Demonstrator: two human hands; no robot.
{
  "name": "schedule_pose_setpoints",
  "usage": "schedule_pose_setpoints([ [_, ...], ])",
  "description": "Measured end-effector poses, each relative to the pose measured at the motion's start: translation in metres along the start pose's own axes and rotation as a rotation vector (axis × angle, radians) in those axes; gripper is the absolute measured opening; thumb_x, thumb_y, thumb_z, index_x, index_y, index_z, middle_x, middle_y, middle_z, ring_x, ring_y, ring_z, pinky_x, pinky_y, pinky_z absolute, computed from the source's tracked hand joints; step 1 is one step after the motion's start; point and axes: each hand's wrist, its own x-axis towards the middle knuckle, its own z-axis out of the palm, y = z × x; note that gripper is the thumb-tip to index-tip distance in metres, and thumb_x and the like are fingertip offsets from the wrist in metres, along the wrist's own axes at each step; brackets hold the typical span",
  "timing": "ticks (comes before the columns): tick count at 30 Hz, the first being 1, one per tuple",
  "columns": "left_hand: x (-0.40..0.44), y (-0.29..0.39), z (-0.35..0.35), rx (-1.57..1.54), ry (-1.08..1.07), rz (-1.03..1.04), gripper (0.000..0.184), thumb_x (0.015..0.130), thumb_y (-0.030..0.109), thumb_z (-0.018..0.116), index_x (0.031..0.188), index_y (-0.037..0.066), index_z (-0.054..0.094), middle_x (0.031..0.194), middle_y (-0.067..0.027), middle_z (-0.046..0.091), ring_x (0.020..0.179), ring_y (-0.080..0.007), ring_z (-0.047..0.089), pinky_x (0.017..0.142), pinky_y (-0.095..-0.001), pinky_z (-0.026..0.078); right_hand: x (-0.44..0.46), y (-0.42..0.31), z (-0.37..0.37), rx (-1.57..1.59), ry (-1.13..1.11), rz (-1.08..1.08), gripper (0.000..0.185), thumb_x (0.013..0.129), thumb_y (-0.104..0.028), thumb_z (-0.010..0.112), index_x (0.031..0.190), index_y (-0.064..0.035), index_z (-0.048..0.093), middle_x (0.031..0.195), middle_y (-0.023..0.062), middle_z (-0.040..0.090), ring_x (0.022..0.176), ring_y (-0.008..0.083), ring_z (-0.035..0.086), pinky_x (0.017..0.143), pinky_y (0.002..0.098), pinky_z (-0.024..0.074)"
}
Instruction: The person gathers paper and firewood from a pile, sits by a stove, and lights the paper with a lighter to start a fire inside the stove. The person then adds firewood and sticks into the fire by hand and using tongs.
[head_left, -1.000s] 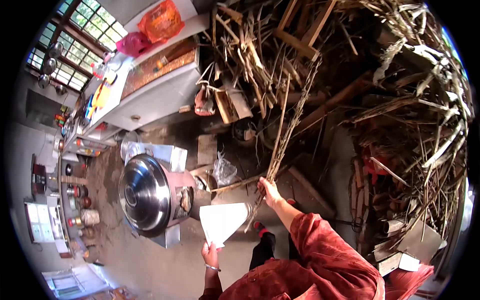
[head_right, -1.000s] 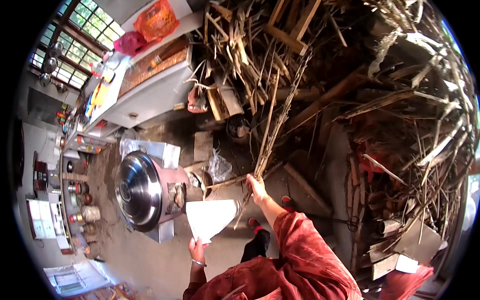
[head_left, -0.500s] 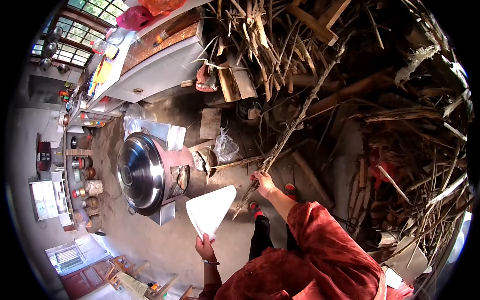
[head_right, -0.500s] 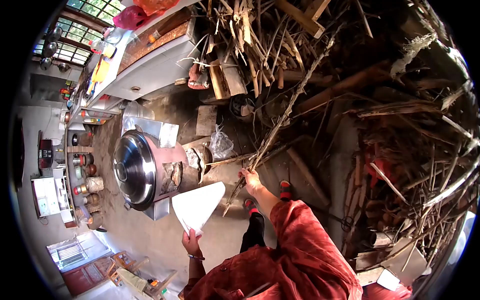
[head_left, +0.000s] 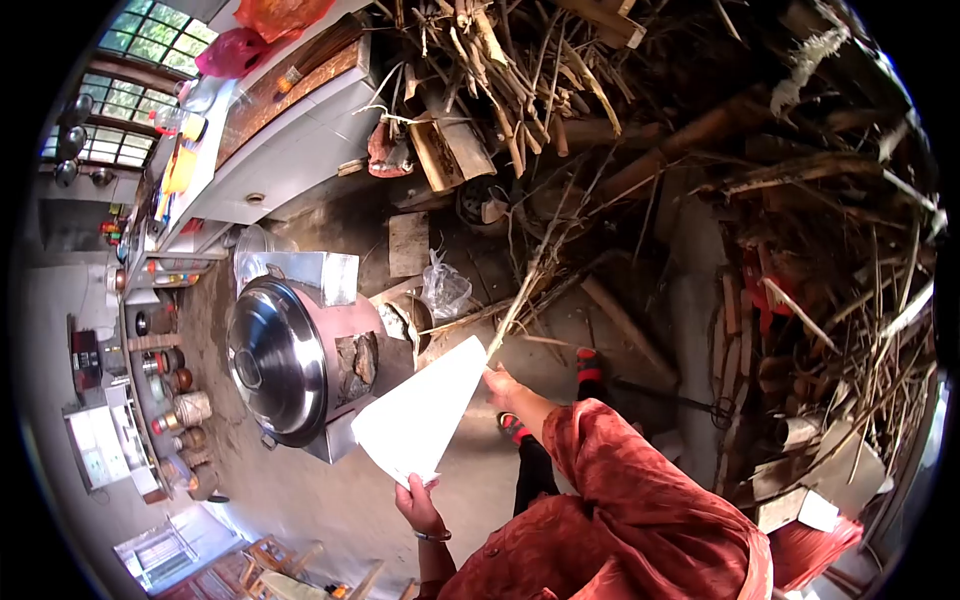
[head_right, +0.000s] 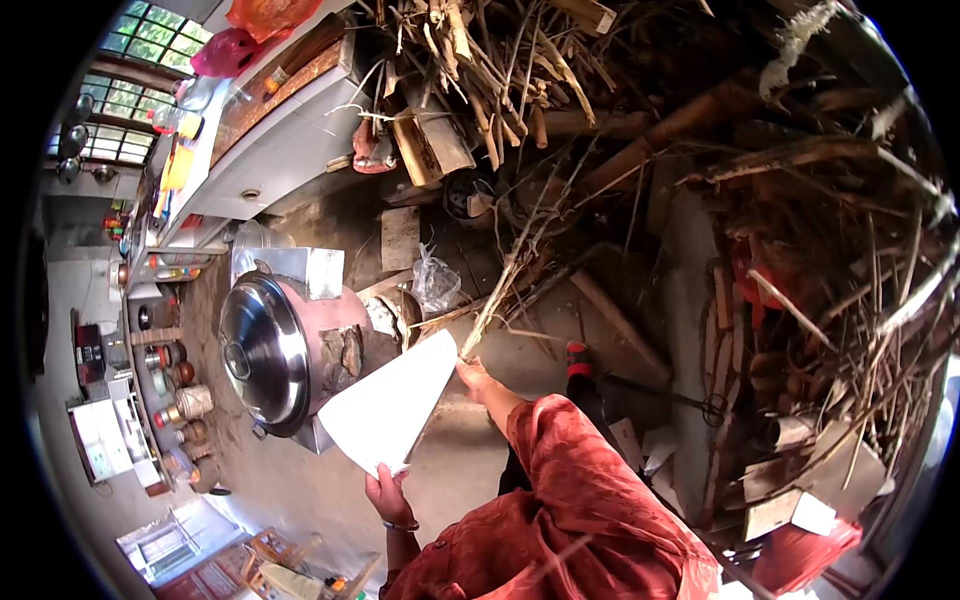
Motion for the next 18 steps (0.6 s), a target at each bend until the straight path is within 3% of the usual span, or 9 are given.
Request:
schedule_pose_setpoints([
  [3,0.001,-0.005,-0.029,0.022,-0.062,0.0,0.027,0.093,0.017,0.044,0.108,-0.004,0.051,0.094,-0.0089,0.06,0.078,-0.0149,0.059,0.065,-0.0285,0.05,-0.015,0.015,0.009,-0.121,-0.047,-0.196,0.073,0.082,-0.038,0.062,0.136,-0.0064,0.026,0.14,0.0112,0.034,0.123,0.0254,0.038,0.102,0.0517,0.0256],
  [6,0.004,-0.018,-0.058,0.015,-0.089,-0.004,0.024,0.094,0.016,0.044,0.107,-0.003,0.051,0.092,-0.0083,0.06,0.076,-0.0142,0.059,0.063,-0.0268,0.05,-0.027,0.032,0.005,0.227,-0.738,-0.192,0.064,0.083,-0.043,0.057,0.13,-0.0034,0.037,0.136,0.0121,0.039,0.123,0.0267,0.038,0.104,0.0483,0.0257],
  [7,0.006,-0.023,-0.066,0.001,-0.092,-0.011,0.024,0.094,0.016,0.044,0.107,-0.002,0.051,0.092,-0.0082,0.06,0.075,-0.0141,0.059,0.062,-0.0264,0.051,-0.032,0.041,0.006,0.304,-0.795,-0.196,0.058,0.087,-0.05,0.045,0.125,-0.0052,0.046,0.132,0.0105,0.044,0.122,0.0239,0.04,0.103,0.041,0.0287],
  [10,0.012,-0.03,-0.082,-0.076,-0.12,-0.049,0.023,0.094,0.016,0.043,0.106,-0.002,0.051,0.09,-0.008,0.06,0.072,-0.0142,0.06,0.061,-0.0258,0.051,-0.074,0.048,0.012,0.555,-0.76,-0.137,0.065,0.087,-0.056,0.039,0.127,-0.0053,0.044,0.133,0.0088,0.044,0.122,0.025,0.04,0.104,0.0404,0.0276],
  [15,0.023,-0.039,-0.086,-0.089,-0.153,-0.089,0.018,0.094,0.017,0.045,0.1,0.0,0.05,0.084,-0.0081,0.06,0.066,-0.0147,0.06,0.057,-0.0263,0.051,-0.124,0.04,0.012,0.624,-0.744,-0.367,0.081,0.082,-0.07,0.028,0.132,-0.0076,0.037,0.14,0.0087,0.035,0.127,0.0274,0.033,0.107,0.0452,0.0201],
  [18,0.033,-0.047,-0.09,-0.148,-0.209,-0.103,0.015,0.093,0.016,0.046,0.096,0.002,0.05,0.08,-0.0082,0.06,0.065,-0.0153,0.06,0.054,-0.0259,0.05,-0.143,0.036,0.009,0.655,-0.676,-0.341,0.09,0.078,-0.075,0.025,0.136,-0.0063,0.031,0.142,0.0118,0.031,0.13,0.0303,0.028,0.108,0.046,0.0166],
])
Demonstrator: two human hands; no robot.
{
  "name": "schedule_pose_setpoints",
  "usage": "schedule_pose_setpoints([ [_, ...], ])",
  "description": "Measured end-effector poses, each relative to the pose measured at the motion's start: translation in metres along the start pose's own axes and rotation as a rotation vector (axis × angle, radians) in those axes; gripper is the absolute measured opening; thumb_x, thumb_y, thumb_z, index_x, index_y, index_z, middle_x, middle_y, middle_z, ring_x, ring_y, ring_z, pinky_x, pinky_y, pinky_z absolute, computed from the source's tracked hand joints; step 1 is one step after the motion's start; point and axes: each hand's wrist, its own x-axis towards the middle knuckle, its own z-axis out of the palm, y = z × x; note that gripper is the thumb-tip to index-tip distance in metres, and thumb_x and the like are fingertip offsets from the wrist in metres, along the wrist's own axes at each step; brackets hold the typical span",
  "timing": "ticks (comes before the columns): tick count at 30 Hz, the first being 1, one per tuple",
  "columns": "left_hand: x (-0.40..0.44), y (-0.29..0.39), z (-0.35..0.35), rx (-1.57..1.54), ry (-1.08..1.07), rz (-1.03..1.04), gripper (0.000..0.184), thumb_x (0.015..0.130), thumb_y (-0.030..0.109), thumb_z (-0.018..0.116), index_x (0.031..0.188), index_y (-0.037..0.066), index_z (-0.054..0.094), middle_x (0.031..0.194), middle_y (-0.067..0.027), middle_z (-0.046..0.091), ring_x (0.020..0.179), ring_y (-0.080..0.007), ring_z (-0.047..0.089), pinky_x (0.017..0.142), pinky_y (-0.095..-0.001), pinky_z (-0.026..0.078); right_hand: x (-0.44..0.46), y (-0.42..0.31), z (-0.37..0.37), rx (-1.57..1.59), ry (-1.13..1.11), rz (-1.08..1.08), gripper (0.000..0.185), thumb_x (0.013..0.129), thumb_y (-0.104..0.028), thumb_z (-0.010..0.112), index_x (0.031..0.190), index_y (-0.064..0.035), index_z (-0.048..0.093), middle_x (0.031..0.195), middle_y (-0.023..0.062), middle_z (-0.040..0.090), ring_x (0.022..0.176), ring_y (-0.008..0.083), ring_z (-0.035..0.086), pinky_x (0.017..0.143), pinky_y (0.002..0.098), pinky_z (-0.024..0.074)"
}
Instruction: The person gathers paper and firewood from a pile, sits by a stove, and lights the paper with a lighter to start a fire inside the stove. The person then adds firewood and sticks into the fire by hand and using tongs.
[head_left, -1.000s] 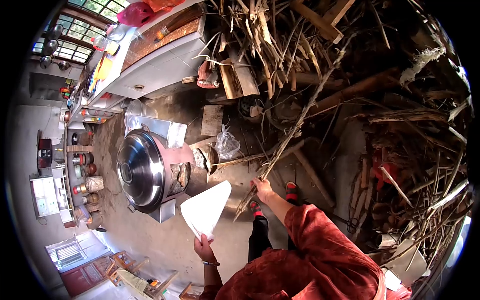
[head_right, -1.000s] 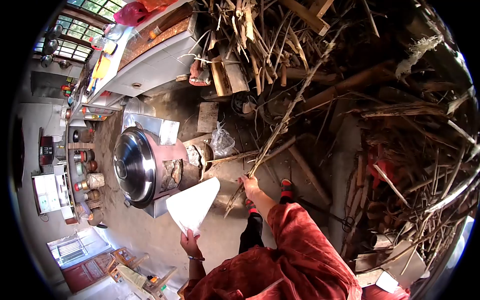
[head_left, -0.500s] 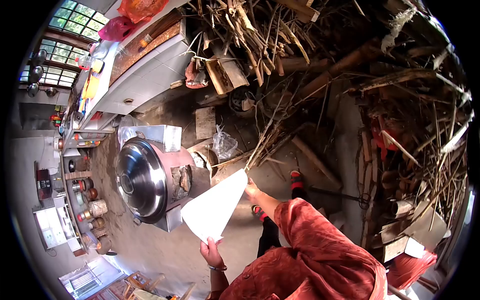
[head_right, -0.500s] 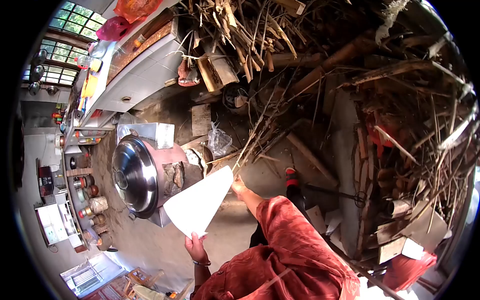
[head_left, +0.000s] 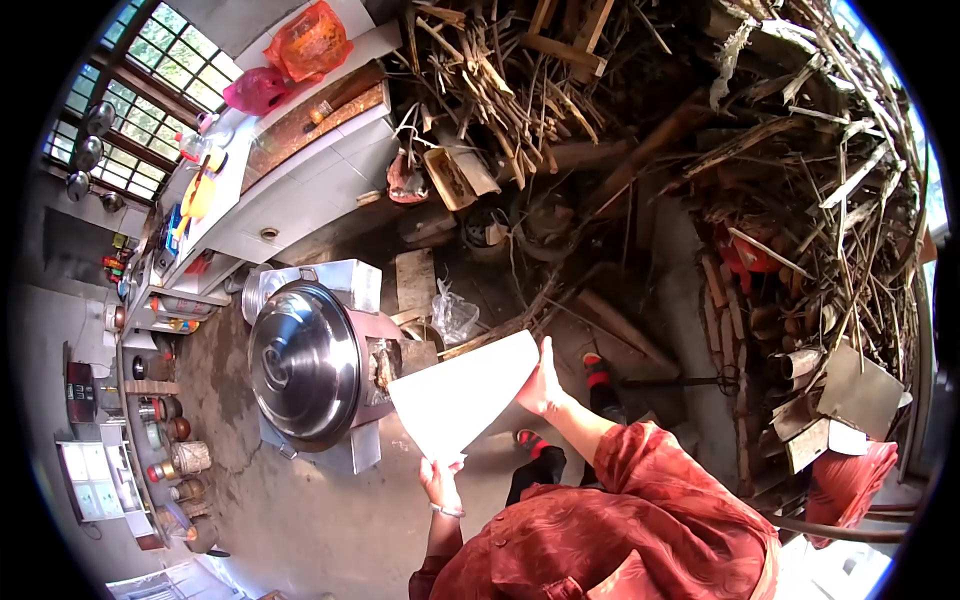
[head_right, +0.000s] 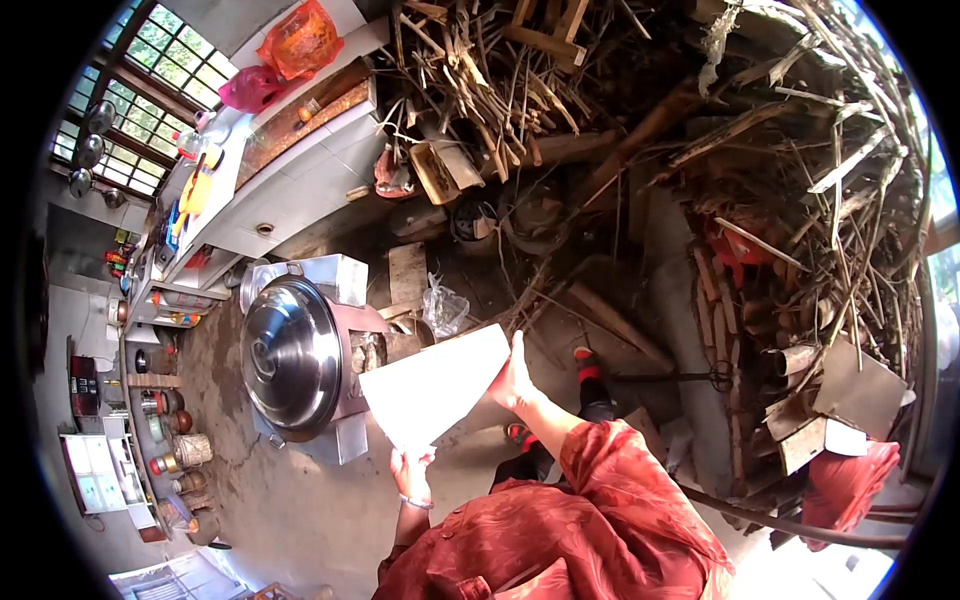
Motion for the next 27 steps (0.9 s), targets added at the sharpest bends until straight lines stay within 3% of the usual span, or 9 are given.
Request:
schedule_pose_setpoints([
  [4,0.028,-0.028,-0.011,-0.027,0.031,-0.028,0.007,0.09,0.01,0.045,0.089,0.004,0.049,0.071,-0.0084,0.058,0.052,-0.0166,0.055,0.041,-0.0259,0.042,-0.01,0.007,0.011,-0.209,-0.026,-0.165,0.089,0.078,-0.075,0.027,0.133,-0.0062,0.036,0.136,0.011,0.039,0.126,0.0266,0.035,0.106,0.0434,0.0239],
  [6,0.036,-0.03,-0.006,-0.117,0.034,-0.041,0.005,0.087,0.007,0.046,0.086,0.006,0.051,0.068,-0.0071,0.055,0.048,-0.0168,0.05,0.036,-0.0264,0.037,-0.014,0.009,-0.005,-0.637,-0.053,-0.335,0.056,0.084,-0.05,0.048,0.119,-0.0067,0.049,0.114,0.0044,0.054,0.103,0.0178,0.049,0.088,0.0337,0.0387],
  [7,0.04,-0.032,-0.009,-0.199,-0.04,-0.036,0.004,0.086,0.007,0.048,0.086,0.007,0.052,0.068,-0.0051,0.054,0.05,-0.0154,0.049,0.039,-0.027,0.038,-0.016,0.001,-0.014,-1.071,-0.013,-0.439,0.036,0.085,-0.036,0.059,0.106,-0.0069,0.061,0.097,0.0007,0.062,0.087,0.0131,0.055,0.073,0.0282,0.0459],
  [8,0.043,-0.034,-0.012,-0.281,-0.114,-0.037,0.003,0.084,0.007,0.05,0.085,0.007,0.053,0.068,-0.0031,0.054,0.052,-0.0139,0.049,0.042,-0.0276,0.039,-0.03,-0.006,0.003,-1.392,0.104,-0.346,0.032,0.081,-0.034,0.065,0.097,-0.006,0.065,0.086,0.0,0.063,0.075,0.0113,0.054,0.062,0.0259,0.0438],
  [10,0.052,-0.026,-0.005,-0.264,-0.152,-0.032,0.003,0.084,0.007,0.05,0.085,0.007,0.053,0.068,-0.003,0.054,0.052,-0.0138,0.049,0.042,-0.0276,0.039,-0.044,-0.007,0.011,-0.952,0.1,-0.325,0.034,0.079,-0.03,0.069,0.097,-0.0022,0.063,0.085,0.0006,0.062,0.075,0.0083,0.056,0.066,0.0233,0.0465],
  [12,0.06,-0.024,0.008,-0.165,-0.182,-0.011,0.003,0.084,0.007,0.05,0.085,0.007,0.053,0.068,-0.0029,0.054,0.052,-0.0137,0.048,0.042,-0.0275,0.039,-0.034,-0.013,-0.006,-1.127,0.237,-0.417,0.033,0.08,-0.03,0.069,0.097,-0.0028,0.063,0.084,-0.0004,0.062,0.077,0.0082,0.057,0.07,0.0237,0.0473],
  [16,0.071,-0.012,0.042,-0.048,-0.254,0.035,0.003,0.084,0.008,0.05,0.085,0.007,0.053,0.068,-0.0026,0.054,0.053,-0.0135,0.048,0.042,-0.0275,0.039,-0.017,-0.034,-0.047,-1.275,0.25,-0.44,0.024,0.083,-0.022,0.065,0.095,-0.0016,0.063,0.08,0.0002,0.062,0.074,0.0075,0.055,0.07,0.0254,0.0465],
  [20,0.078,0.001,0.075,0.046,-0.326,0.07,0.003,0.084,0.008,0.05,0.084,0.007,0.053,0.068,-0.0024,0.053,0.053,-0.0134,0.048,0.043,-0.0275,0.039,-0.046,-0.063,-0.03,-1.168,0.212,-0.652,0.02,0.084,-0.021,0.061,0.09,-0.0017,0.065,0.082,0.0013,0.063,0.076,0.0078,0.057,0.072,0.0254,0.0467],
  [27,0.081,0.008,0.113,0.137,-0.411,0.088,0.003,0.084,0.008,0.051,0.084,0.007,0.053,0.068,-0.002,0.053,0.053,-0.013,0.048,0.043,-0.0274,0.039,-0.207,-0.237,0.047,-1.523,0.937,-1.848,0.024,0.074,-0.009,0.057,0.097,-0.0019,0.057,0.097,0.0127,0.055,0.093,0.0255,0.051,0.083,0.0371,0.04],
])
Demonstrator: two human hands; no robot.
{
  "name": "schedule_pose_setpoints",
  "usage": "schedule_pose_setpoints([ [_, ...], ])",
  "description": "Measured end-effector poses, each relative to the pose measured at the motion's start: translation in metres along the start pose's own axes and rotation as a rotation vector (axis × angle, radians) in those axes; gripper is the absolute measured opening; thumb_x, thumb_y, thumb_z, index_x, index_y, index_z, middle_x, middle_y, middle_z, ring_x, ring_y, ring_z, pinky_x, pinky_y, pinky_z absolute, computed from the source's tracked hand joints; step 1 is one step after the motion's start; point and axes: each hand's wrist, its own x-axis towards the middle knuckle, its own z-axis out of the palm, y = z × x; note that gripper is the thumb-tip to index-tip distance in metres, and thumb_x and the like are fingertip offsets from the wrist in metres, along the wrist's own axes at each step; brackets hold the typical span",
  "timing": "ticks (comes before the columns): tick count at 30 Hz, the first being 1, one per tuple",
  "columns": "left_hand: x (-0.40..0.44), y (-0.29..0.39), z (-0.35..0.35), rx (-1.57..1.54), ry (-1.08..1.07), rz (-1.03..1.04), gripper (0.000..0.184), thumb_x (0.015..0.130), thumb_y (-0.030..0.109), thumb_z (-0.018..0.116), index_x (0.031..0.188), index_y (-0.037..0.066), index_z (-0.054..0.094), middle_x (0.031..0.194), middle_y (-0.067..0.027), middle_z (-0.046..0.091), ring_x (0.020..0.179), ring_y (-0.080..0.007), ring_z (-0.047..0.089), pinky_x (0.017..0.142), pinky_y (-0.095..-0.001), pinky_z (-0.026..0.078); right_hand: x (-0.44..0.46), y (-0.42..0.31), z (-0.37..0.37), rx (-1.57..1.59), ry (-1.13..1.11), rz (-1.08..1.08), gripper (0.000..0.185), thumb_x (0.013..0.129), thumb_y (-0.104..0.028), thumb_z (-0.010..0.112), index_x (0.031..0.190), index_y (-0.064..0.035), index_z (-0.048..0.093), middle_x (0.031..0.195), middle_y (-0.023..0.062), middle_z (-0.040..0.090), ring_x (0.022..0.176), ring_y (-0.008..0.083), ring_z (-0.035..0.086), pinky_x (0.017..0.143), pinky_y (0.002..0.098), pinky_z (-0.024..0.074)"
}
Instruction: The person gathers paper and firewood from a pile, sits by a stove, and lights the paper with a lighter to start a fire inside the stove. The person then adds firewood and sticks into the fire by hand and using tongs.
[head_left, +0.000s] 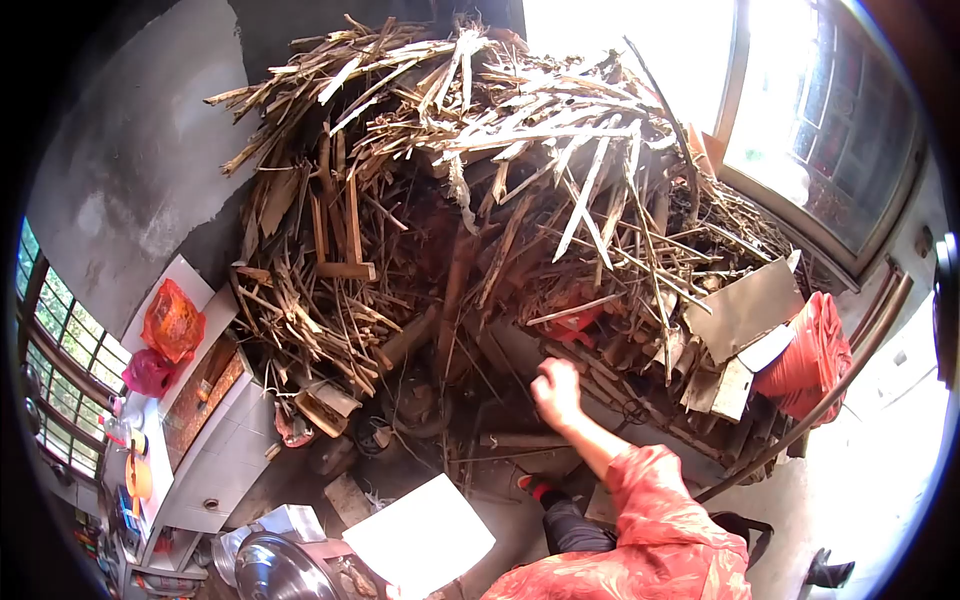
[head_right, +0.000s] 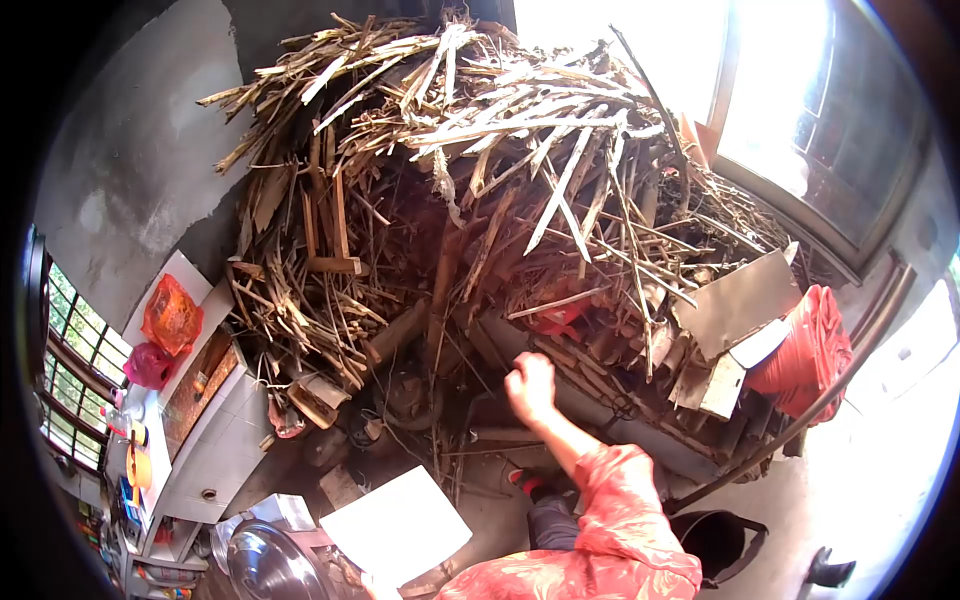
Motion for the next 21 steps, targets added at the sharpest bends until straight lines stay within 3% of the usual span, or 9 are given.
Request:
schedule_pose_setpoints([
  [4,0.005,0.002,0.009,0.032,-0.012,0.002,0.002,0.084,0.008,0.051,0.084,0.007,0.053,0.068,-0.0018,0.053,0.053,-0.0128,0.048,0.044,-0.0274,0.039,0.103,0.061,-0.084,-0.519,0.433,-0.109,0.038,0.071,-0.008,0.058,0.108,-0.0031,0.052,0.114,0.0186,0.048,0.109,0.0347,0.044,0.095,0.0437,0.032],
  [7,0.008,0.002,0.016,0.054,-0.028,-0.001,0.002,0.084,0.008,0.051,0.084,0.007,0.053,0.068,-0.0016,0.053,0.054,-0.0127,0.048,0.044,-0.0274,0.039,0.155,0.096,-0.121,-0.775,0.33,0.152,0.068,0.075,-0.02,0.062,0.133,-0.0014,0.033,0.134,0.0237,0.034,0.126,0.0342,0.03,0.105,0.0409,0.0238],
  [9,0.009,0.002,0.021,0.067,-0.039,-0.004,0.002,0.084,0.008,0.051,0.084,0.007,0.053,0.068,-0.0015,0.053,0.054,-0.0126,0.048,0.044,-0.0273,0.039,0.174,0.117,-0.128,-0.869,0.251,0.324,0.069,0.076,-0.024,0.06,0.133,-0.0004,0.031,0.13,0.0241,0.039,0.12,0.0354,0.04,0.102,0.0422,0.031],
  [11,0.011,0.0,0.023,0.068,-0.046,-0.004,0.002,0.084,0.008,0.051,0.084,0.007,0.053,0.068,-0.0014,0.053,0.054,-0.0125,0.048,0.044,-0.0273,0.039,0.192,0.143,-0.13,-0.645,0.089,0.637,0.067,0.078,-0.029,0.058,0.131,0.0019,0.03,0.121,0.0265,0.048,0.108,0.0389,0.051,0.093,0.0433,0.0406],
  [15,0.013,0.001,0.028,0.082,-0.052,-0.002,0.002,0.084,0.008,0.051,0.084,0.007,0.053,0.067,-0.0012,0.053,0.054,-0.0123,0.048,0.045,-0.0273,0.039,0.196,0.146,-0.127,-0.482,0.14,0.425,0.034,0.085,-0.026,0.048,0.109,-0.0022,0.047,0.094,0.0283,0.059,0.092,0.0439,0.056,0.082,0.0483,0.0439],
  [16,0.015,0.001,0.03,0.082,-0.055,-0.003,0.002,0.083,0.008,0.051,0.084,0.007,0.053,0.067,-0.0011,0.053,0.054,-0.0123,0.048,0.045,-0.0273,0.039,0.195,0.177,-0.118,-0.577,0.306,0.106,0.02,0.087,-0.023,0.045,0.096,-0.0066,0.05,0.075,0.0164,0.06,0.065,0.0337,0.06,0.059,0.0443,0.0474],
  [19,0.017,0.0,0.032,0.084,-0.065,-0.004,0.002,0.083,0.009,0.052,0.084,0.007,0.053,0.067,-0.0009,0.053,0.054,-0.0121,0.048,0.045,-0.0273,0.039,0.198,0.09,-0.135,0.486,0.057,0.842,0.016,0.088,-0.022,0.046,0.084,-0.0076,0.05,0.058,0.0022,0.047,0.043,0.0153,0.044,0.038,0.0285,0.0364],
  [20,0.018,0.0,0.032,0.085,-0.07,-0.006,0.002,0.083,0.009,0.052,0.084,0.007,0.053,0.067,-0.0009,0.053,0.054,-0.0121,0.048,0.045,-0.0272,0.04,0.197,0.081,-0.135,0.788,-0.002,0.899,0.015,0.088,-0.025,0.045,0.082,-0.0115,0.049,0.053,-0.0053,0.035,0.038,0.0052,0.028,0.034,0.0188,0.0226],
  [21,0.018,0.0,0.033,0.086,-0.074,-0.007,0.002,0.083,0.009,0.052,0.084,0.007,0.053,0.067,-0.0008,0.053,0.054,-0.0121,0.048,0.045,-0.0272,0.04,0.197,0.079,-0.136,0.746,0.005,0.868,0.015,0.088,-0.025,0.045,0.081,-0.0115,0.049,0.052,-0.0053,0.035,0.038,0.0059,0.029,0.034,0.0196,0.0231],
])
